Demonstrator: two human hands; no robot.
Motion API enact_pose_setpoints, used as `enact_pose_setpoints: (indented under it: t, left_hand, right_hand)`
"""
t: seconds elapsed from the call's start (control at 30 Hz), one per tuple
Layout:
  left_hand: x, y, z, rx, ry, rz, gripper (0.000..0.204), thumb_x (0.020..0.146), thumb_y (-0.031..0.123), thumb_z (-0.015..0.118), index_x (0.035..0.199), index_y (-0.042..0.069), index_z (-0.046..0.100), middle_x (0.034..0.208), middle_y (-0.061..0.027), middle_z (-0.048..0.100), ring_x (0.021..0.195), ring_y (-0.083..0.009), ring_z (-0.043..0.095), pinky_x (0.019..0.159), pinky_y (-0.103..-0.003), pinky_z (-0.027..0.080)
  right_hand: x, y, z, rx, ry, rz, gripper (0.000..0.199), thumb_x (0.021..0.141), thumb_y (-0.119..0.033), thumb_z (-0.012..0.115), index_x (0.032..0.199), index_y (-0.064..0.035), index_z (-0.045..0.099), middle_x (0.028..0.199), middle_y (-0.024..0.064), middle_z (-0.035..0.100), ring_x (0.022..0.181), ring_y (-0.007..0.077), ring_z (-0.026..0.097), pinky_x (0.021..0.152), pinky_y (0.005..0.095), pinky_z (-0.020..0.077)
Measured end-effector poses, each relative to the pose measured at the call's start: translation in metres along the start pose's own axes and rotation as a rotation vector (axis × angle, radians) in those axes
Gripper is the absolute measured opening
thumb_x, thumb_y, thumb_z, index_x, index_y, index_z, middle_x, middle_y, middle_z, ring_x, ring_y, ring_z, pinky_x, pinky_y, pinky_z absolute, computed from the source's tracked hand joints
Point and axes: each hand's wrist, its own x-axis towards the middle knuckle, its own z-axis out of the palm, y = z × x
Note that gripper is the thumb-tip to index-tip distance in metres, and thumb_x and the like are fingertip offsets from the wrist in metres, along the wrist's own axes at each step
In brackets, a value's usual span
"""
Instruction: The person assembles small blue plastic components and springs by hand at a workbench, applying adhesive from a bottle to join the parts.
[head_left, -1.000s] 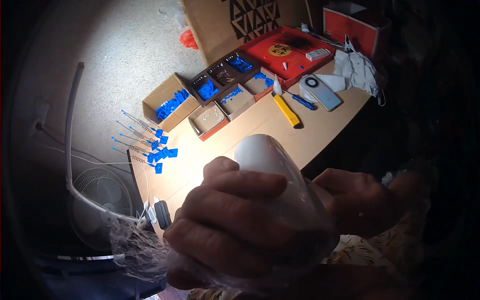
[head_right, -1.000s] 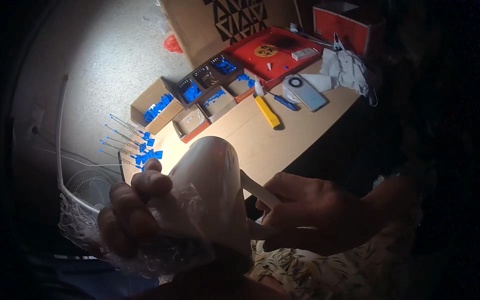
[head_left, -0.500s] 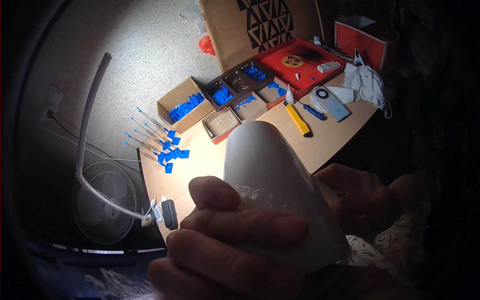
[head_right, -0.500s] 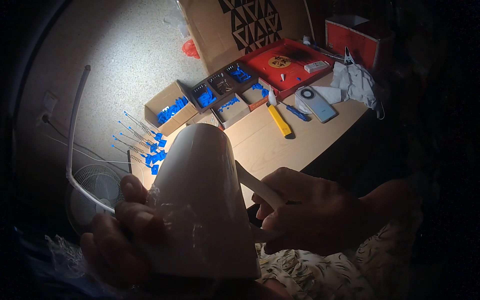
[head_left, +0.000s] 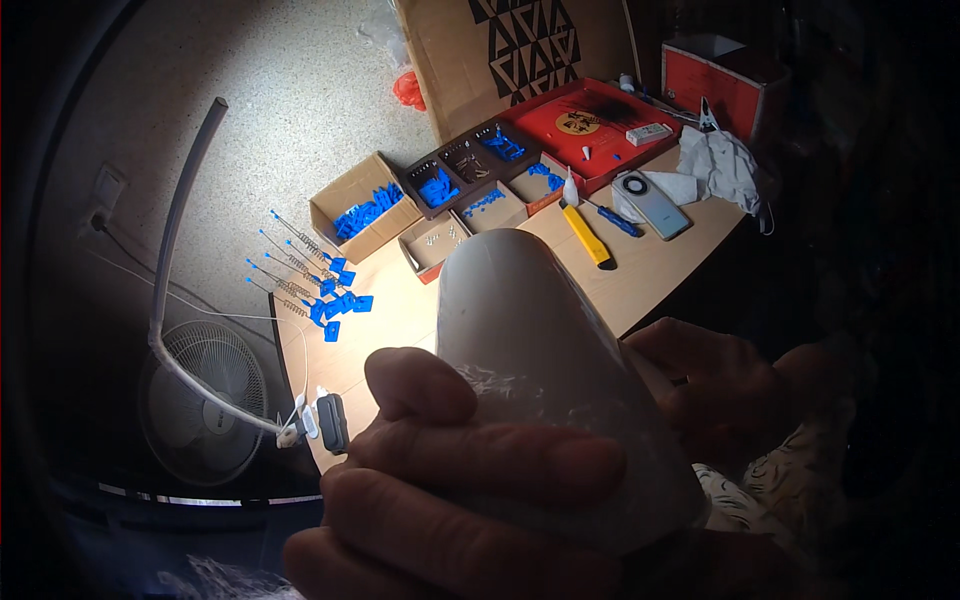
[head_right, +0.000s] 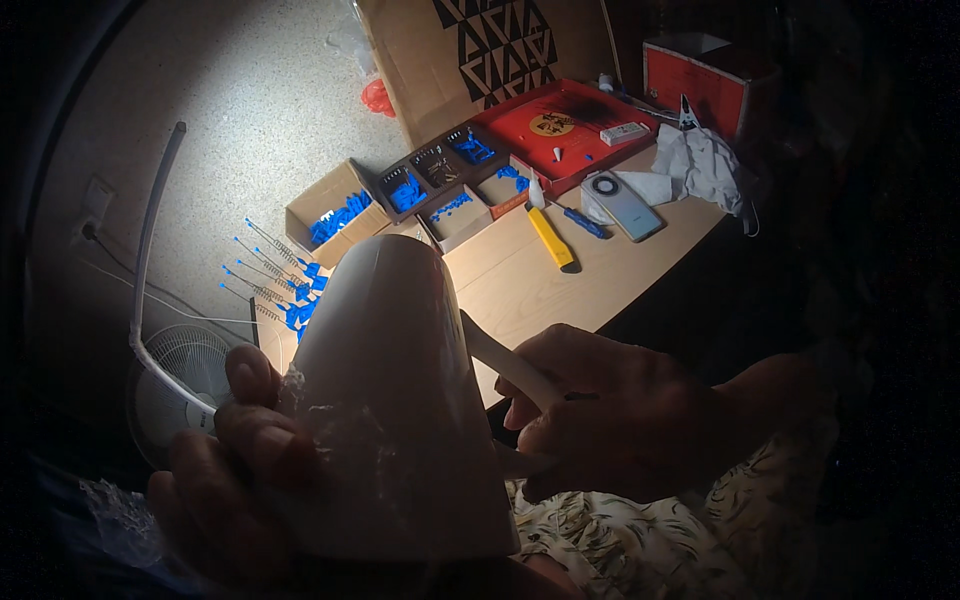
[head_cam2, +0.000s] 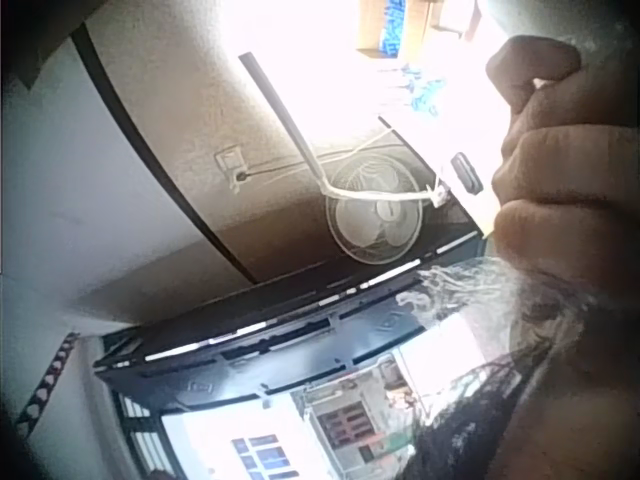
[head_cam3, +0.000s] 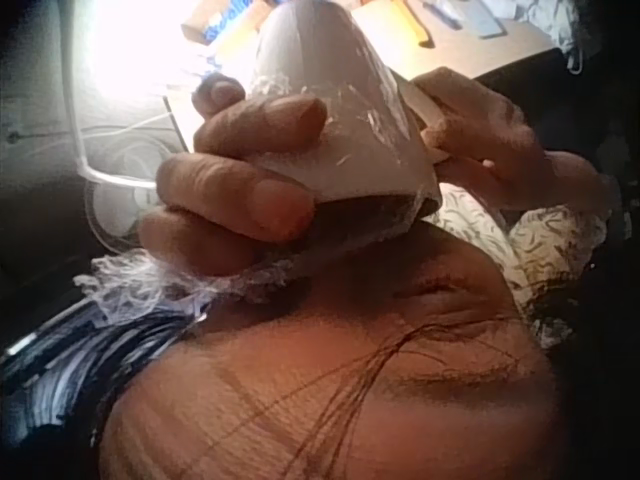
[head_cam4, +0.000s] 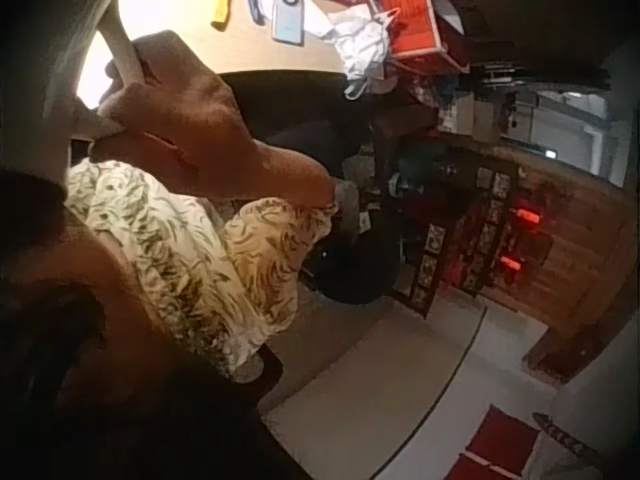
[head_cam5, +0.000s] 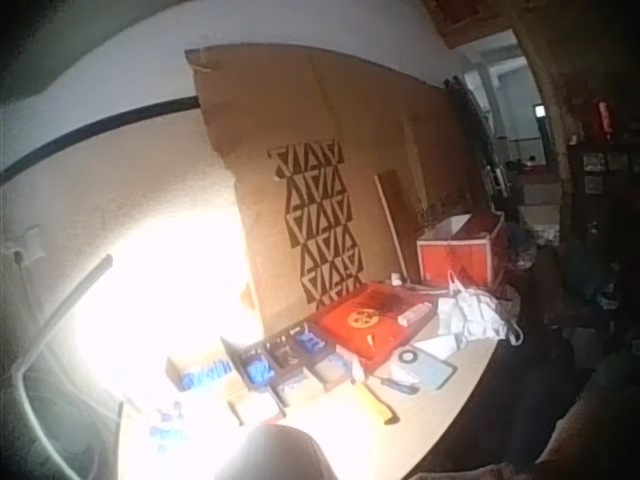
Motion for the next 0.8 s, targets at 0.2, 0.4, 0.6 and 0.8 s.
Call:
enact_pose_setpoints:
  t: [0.2,0.4,0.6,0.8]
  left_hand:
    - [-0.001,-0.002,-0.015,-0.036,-0.025,-0.057,0.018,0.102,0.019,0.057,0.115,0.01,0.05,0.122,-0.0118,0.064,0.129,-0.0385,0.059,0.119,-0.052,0.029]
    - [-0.001,-0.005,-0.042,-0.067,-0.052,-0.107,0.021,0.104,0.021,0.052,0.12,0.006,0.051,0.125,-0.015,0.063,0.129,-0.0408,0.058,0.116,-0.052,0.035]
    - [-0.002,-0.003,-0.061,-0.098,-0.078,-0.175,0.026,0.107,0.022,0.047,0.124,0.002,0.052,0.127,-0.0182,0.062,0.129,-0.0431,0.057,0.113,-0.052,0.041]
    - [-0.009,-0.018,-0.073,-0.125,-0.113,-0.333,0.033,0.109,0.023,0.042,0.128,-0.001,0.053,0.13,-0.0214,0.061,0.129,-0.0454,0.056,0.11,-0.052,0.046]
  right_hand:
    - [-0.005,-0.005,-0.003,-0.013,0.002,-0.01,0.031,0.082,-0.01,0.084,0.099,0.0007,0.06,0.12,0.0224,0.053,0.101,0.0257,0.071,0.081,0.0359,0.0656]
    - [-0.009,-0.007,0.001,0.003,0.038,-0.024,0.026,0.086,-0.007,0.081,0.101,0.0007,0.061,0.121,0.022,0.054,0.102,0.0254,0.069,0.084,0.0368,0.064]
    - [-0.011,-0.008,0.002,0.01,0.029,0.025,0.021,0.089,-0.011,0.078,0.101,-0.0014,0.064,0.113,0.0179,0.058,0.098,0.025,0.068,0.08,0.0375,0.0604]
    - [-0.028,0.011,-0.001,0.052,0.027,0.138,0.018,0.092,-0.015,0.076,0.1,-0.0037,0.066,0.105,0.014,0.061,0.094,0.0244,0.067,0.076,0.0381,0.0565]
